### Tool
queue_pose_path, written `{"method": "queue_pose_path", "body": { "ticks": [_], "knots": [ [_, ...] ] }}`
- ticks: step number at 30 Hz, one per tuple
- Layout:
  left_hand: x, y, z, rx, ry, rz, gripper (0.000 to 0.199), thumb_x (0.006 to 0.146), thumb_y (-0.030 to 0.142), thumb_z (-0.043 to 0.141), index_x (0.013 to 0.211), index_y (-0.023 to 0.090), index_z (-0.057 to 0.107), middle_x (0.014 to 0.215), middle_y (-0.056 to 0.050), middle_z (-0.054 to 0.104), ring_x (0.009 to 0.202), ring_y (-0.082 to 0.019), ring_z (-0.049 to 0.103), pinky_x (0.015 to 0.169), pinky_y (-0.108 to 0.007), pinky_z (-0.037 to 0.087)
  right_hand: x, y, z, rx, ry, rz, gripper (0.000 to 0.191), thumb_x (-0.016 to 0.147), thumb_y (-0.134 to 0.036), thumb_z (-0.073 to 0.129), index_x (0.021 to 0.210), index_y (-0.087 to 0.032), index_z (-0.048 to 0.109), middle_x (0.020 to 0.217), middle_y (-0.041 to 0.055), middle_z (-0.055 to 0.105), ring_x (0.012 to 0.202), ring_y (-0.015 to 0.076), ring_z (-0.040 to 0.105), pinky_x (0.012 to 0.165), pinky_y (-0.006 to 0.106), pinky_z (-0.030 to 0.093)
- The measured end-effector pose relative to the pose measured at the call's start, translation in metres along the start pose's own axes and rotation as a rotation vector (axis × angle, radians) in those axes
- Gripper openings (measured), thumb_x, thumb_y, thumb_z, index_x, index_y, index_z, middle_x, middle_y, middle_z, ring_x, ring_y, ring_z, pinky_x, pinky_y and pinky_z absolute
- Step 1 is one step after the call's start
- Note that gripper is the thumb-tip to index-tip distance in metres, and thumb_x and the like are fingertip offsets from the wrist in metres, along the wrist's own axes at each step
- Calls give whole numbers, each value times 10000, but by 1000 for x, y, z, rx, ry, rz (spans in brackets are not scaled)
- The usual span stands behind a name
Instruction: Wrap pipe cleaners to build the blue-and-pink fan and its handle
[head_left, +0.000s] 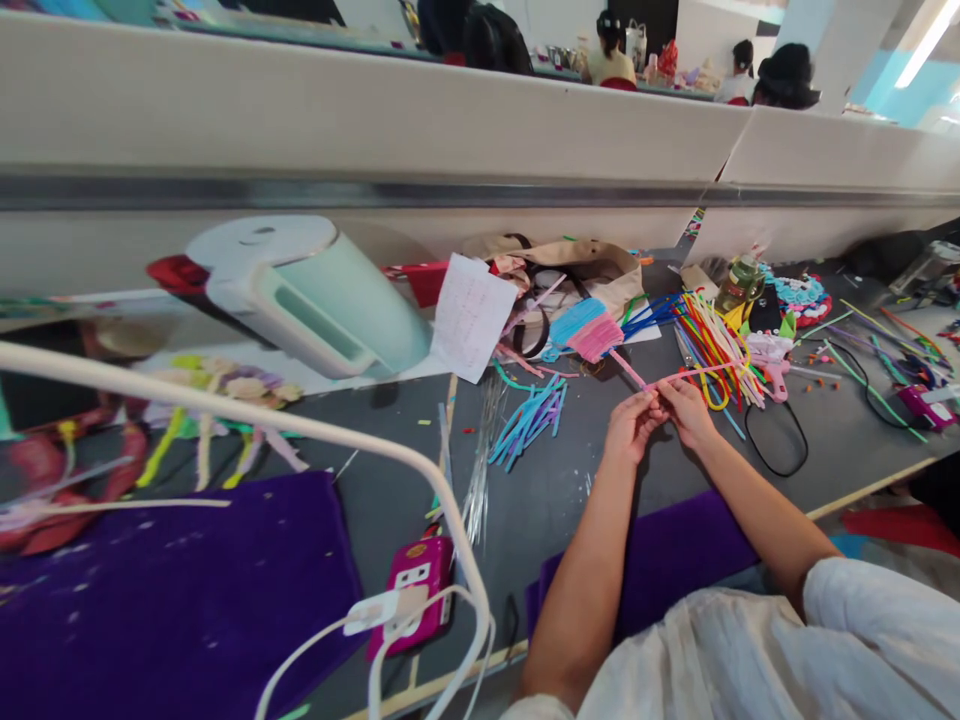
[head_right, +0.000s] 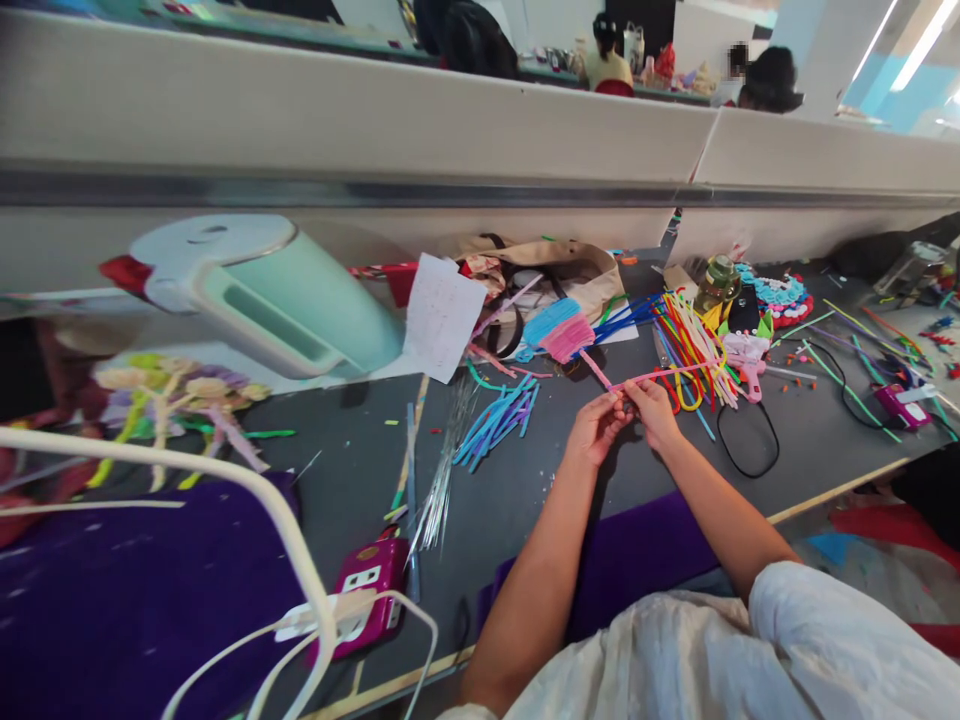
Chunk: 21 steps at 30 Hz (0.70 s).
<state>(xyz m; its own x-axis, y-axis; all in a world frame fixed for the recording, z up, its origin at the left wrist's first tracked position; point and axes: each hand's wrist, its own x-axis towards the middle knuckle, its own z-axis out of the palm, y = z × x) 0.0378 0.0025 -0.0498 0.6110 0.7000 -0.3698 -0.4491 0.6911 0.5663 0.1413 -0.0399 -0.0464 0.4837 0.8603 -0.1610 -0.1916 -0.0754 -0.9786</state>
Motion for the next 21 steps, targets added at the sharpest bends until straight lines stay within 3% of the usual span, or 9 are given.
{"method": "queue_pose_path", "body": {
  "ticks": [3, 6, 10, 12, 14, 21],
  "knots": [
    [0, -1, 0, 15, 17, -3, 149, 670, 167, 728, 783, 90, 668, 614, -6, 625, 479, -70, 565, 586, -233, 560, -8, -2, -12, -281, 84, -236, 304, 793, -494, 604, 785, -192, 568, 694, 6, 613, 606, 136, 561, 577, 268, 462],
    [0, -1, -2, 36, 13, 6, 202, 640, 187, 756, 796, 85, 677, 631, -18, 643, 491, -79, 583, 578, -236, 564, -14, -6, -25, -649, 142, -571, 188, 871, -368, 550, 841, -199, 627, 816, 41, 646, 772, 172, 602, 745, 330, 501],
    [0, -1, -3, 83, 19, 18, 269, 594, 223, 788, 802, 88, 683, 641, -24, 662, 495, -86, 597, 565, -229, 559, -8, -15, -34, -918, -1, -922, 244, 902, -188, 463, 1024, -226, 670, 1141, 95, 645, 1063, 211, 585, 914, 388, 483],
    [0, 0, -3, 104, 26, 22, 289, 579, 238, 798, 798, 91, 681, 642, -28, 667, 490, -88, 599, 539, -217, 545, -1, -20, -35, -999, -118, -996, 307, 903, -145, 433, 1093, -234, 657, 1202, 89, 635, 1089, 205, 579, 919, 380, 481],
    [0, 0, -3, 131, 35, 32, 301, 569, 253, 806, 788, 92, 677, 643, -33, 670, 488, -94, 603, 514, -209, 530, 6, -24, -34, -1082, -201, -1024, 313, 904, -142, 434, 1107, -229, 656, 1140, 80, 669, 1038, 200, 588, 895, 366, 474],
    [5, 4, -7, 222, 11, 106, 379, 634, 424, 783, 789, 95, 676, 675, -60, 670, 555, -125, 629, 542, -257, 550, 19, -32, -32, -1230, -254, -1104, 215, 906, -176, 469, 962, -204, 674, 913, 56, 707, 886, 198, 562, 897, 389, 379]
  ]
}}
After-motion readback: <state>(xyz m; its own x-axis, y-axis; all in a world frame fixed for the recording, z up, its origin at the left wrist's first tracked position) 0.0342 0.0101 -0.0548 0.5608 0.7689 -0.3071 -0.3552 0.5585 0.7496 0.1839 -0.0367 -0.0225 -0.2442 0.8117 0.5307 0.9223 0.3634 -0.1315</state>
